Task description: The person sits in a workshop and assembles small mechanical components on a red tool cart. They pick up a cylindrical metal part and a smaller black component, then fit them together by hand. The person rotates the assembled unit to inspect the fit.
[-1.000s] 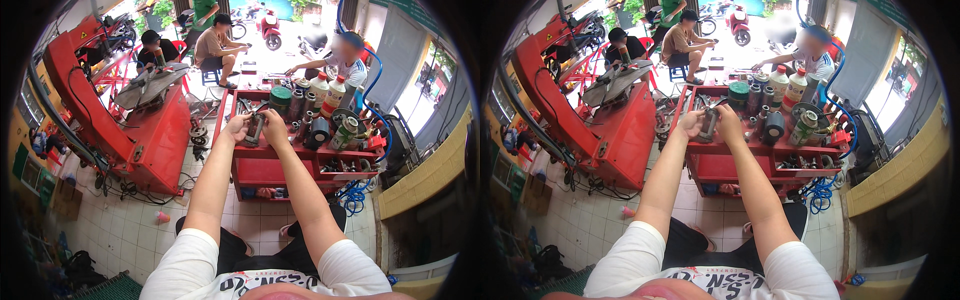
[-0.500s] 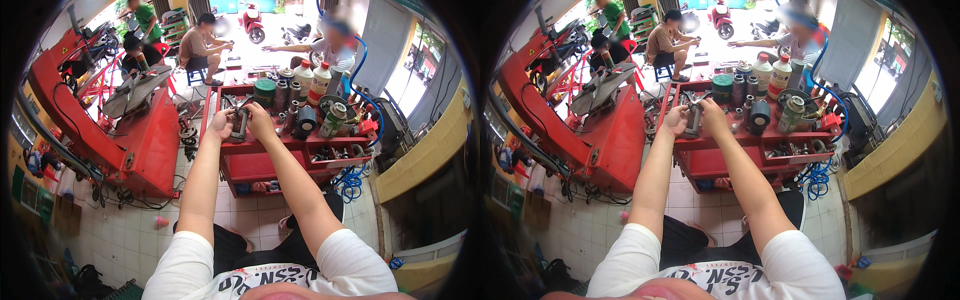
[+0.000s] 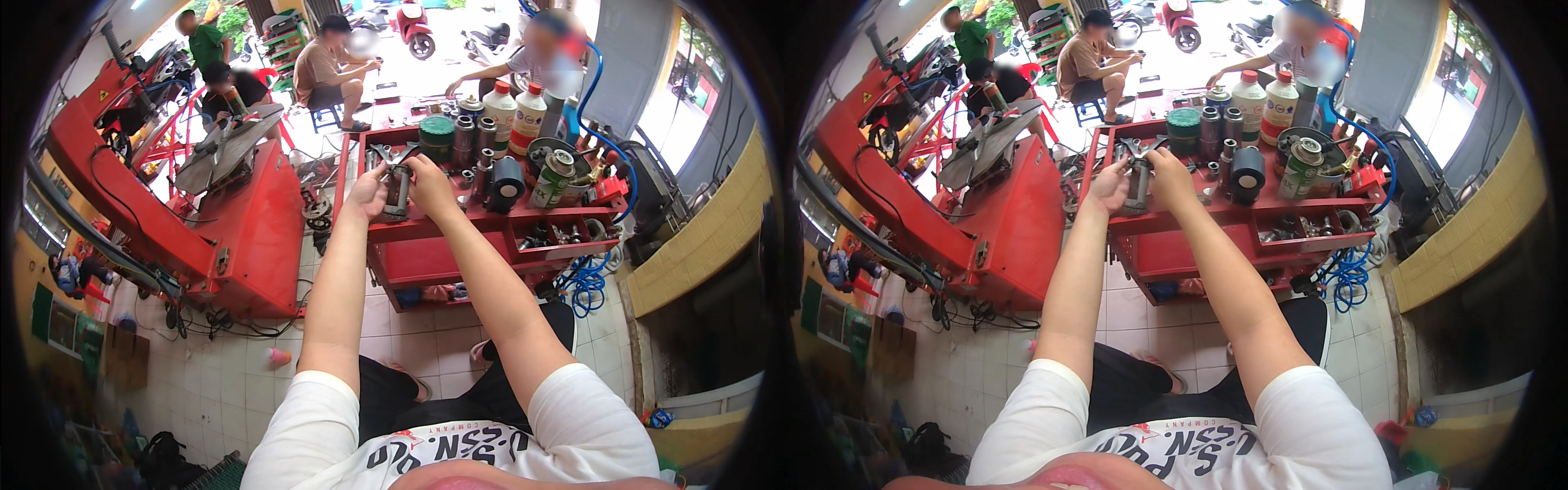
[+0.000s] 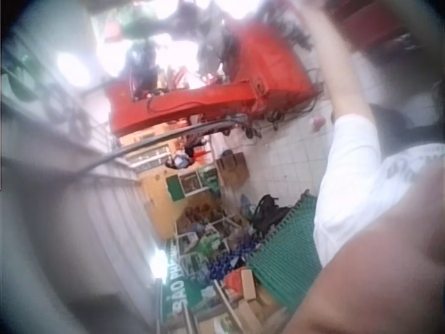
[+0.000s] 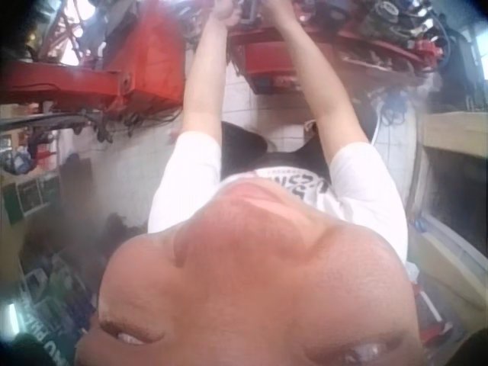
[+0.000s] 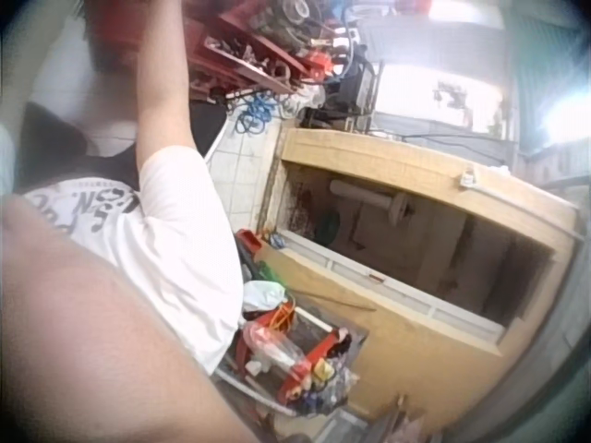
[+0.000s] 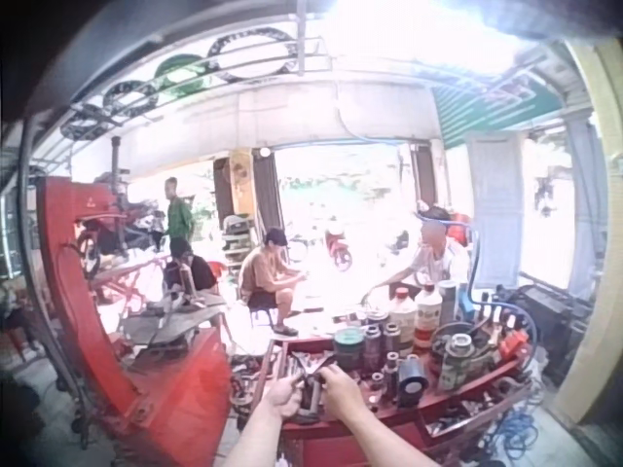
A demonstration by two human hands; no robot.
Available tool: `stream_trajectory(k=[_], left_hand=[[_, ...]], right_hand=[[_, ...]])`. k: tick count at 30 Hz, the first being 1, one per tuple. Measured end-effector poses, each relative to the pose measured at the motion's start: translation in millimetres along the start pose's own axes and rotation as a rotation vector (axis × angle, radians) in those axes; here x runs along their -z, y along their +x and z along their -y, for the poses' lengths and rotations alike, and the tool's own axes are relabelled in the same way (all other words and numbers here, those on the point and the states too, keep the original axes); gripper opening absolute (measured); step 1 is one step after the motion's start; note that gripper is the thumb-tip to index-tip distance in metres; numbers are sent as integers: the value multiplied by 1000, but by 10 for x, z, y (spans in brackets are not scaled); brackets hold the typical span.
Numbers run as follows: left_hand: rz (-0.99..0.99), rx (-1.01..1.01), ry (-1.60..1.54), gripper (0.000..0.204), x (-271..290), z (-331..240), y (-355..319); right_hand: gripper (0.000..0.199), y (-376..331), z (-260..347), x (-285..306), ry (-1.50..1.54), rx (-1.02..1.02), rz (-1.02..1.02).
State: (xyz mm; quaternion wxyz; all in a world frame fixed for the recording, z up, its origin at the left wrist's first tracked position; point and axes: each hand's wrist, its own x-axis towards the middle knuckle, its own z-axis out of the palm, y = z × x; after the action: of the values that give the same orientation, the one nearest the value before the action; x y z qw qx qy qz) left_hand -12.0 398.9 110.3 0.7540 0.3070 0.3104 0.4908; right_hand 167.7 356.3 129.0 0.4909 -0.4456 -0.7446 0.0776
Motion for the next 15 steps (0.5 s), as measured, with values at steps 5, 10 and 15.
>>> stream_trajectory(k=[5, 10, 15], left_hand=[[-6, -17, 58, 21, 134, -20, 22], [43, 15, 36, 23, 175, 41, 125], [68, -87, -9, 18, 265, 60, 171]], right_hand=[[24, 31, 65, -42, 16, 29, -10], [29, 19, -17, -5, 5, 30, 2], [23, 27, 20, -62, 30, 74, -31]])
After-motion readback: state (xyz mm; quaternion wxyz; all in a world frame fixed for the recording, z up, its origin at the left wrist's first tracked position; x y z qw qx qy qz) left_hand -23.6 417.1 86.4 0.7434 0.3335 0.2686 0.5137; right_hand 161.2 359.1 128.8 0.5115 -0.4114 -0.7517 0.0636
